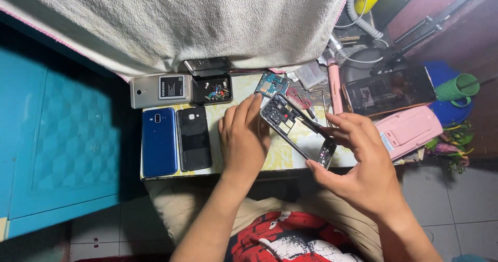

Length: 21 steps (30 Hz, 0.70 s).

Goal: Removing the motherboard and internal frame from a smartphone using a prying tool.

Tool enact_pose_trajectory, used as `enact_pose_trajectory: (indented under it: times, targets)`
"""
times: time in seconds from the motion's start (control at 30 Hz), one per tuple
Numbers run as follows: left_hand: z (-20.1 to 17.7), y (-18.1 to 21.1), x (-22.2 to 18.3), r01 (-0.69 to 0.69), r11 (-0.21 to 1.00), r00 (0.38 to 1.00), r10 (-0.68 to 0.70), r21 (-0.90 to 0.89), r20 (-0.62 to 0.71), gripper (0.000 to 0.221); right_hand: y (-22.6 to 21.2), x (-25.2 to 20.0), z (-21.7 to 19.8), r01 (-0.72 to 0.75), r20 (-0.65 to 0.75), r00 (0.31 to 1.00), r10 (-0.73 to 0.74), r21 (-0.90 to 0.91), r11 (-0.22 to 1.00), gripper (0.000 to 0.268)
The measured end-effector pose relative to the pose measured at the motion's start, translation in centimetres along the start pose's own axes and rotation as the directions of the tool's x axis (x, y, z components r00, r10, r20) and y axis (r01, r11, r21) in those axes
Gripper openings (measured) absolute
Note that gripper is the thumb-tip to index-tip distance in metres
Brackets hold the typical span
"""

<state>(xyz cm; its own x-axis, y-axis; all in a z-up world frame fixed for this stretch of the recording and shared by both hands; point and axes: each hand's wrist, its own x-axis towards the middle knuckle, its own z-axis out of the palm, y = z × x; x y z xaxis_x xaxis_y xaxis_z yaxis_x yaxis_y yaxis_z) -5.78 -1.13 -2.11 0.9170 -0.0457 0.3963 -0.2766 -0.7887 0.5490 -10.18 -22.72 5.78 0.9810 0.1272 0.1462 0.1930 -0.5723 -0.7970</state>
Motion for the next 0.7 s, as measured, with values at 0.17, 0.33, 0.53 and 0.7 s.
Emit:
enact_pose_trajectory:
  times: [0.17,0.33,0.53,0.7]
  targets:
    - [-1.1,2.5,-0.8,-0.209,0.930,0.971,0.161,-0.303,-0.177,0.063,-0.2,0.4,-0.3,-0.050,0.050,0.998,0.041,0.191,0.980,0.074]
    - [-1.7,3.2,-0.8,-0.405,0.808,0.914,0.348,-0.427,-0.209,0.096,-0.1,0.4,-0.1,-0.034,0.032,0.999,0.026,0.303,0.952,0.076]
    - [-1.1,3.2,-1.1,-0.398,0.778,0.917,0.339,-0.487,-0.208,0.113,-0.8,0.2,0.4,-0.090,0.037,0.996,0.083,0.252,0.964,0.075]
    - [0.4,3.3,-1.0,-0.396,0.722,0.912,0.240,-0.567,-0.332,0.106,-1.7,0.3,1.7,0.032,0.012,0.999,-0.033,0.080,0.996,0.079]
